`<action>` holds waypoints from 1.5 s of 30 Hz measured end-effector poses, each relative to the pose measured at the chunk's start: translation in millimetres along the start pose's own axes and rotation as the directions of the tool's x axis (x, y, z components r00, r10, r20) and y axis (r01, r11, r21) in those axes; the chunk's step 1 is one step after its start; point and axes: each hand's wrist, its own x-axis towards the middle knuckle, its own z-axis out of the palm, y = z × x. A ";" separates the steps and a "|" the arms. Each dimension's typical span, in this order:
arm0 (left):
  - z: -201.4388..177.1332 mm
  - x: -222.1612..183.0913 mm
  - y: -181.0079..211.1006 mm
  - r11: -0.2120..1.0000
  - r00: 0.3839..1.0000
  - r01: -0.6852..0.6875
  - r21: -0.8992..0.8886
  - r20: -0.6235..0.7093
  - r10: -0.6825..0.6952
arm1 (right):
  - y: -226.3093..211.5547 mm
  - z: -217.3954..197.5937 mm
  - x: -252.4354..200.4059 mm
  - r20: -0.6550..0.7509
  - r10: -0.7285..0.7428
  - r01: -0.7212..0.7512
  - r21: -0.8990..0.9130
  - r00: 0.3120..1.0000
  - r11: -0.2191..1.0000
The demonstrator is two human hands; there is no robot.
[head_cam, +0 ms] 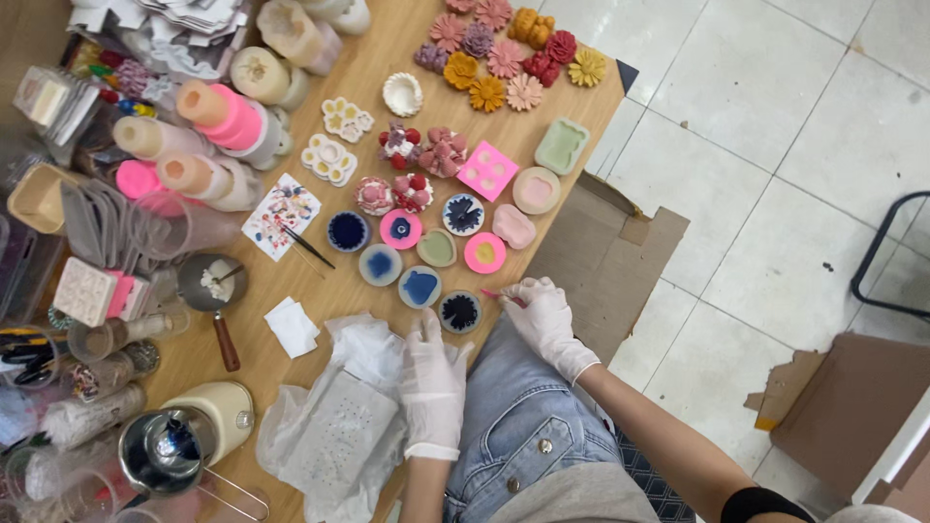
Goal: The person is making decorative candles by hand and using a tool. They use a small spoon to pour colored liquid wax into various molds, add small wax flower decorations to the surface, and use a thin tool to refine the placement of elements.
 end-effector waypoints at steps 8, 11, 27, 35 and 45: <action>41.2 27.5 7.6 0.991 0.985 0.122 0.046 0.115 -0.127 | 14.0 13.1 4.0 0.106 0.049 -0.051 0.016 0.993 0.999; 46.8 34.7 9.1 0.989 0.976 0.146 0.040 0.157 -0.150 | 10.2 13.5 3.7 0.134 0.054 -0.056 0.010 0.989 0.998; 88.5 34.4 -22.9 0.994 0.990 0.090 -0.069 0.115 -0.081 | 3.7 13.0 -2.1 0.311 0.104 -0.153 0.137 0.945 0.979; 90.1 31.9 -28.6 0.995 0.997 0.018 -0.103 0.080 -0.010 | 17.3 31.9 -3.3 0.277 -0.031 -0.005 0.129 0.960 0.992; 87.6 29.0 -27.9 0.989 0.997 -0.070 -0.129 0.006 0.072 | 36.4 55.4 -1.8 0.066 -0.293 0.298 -0.085 0.954 0.951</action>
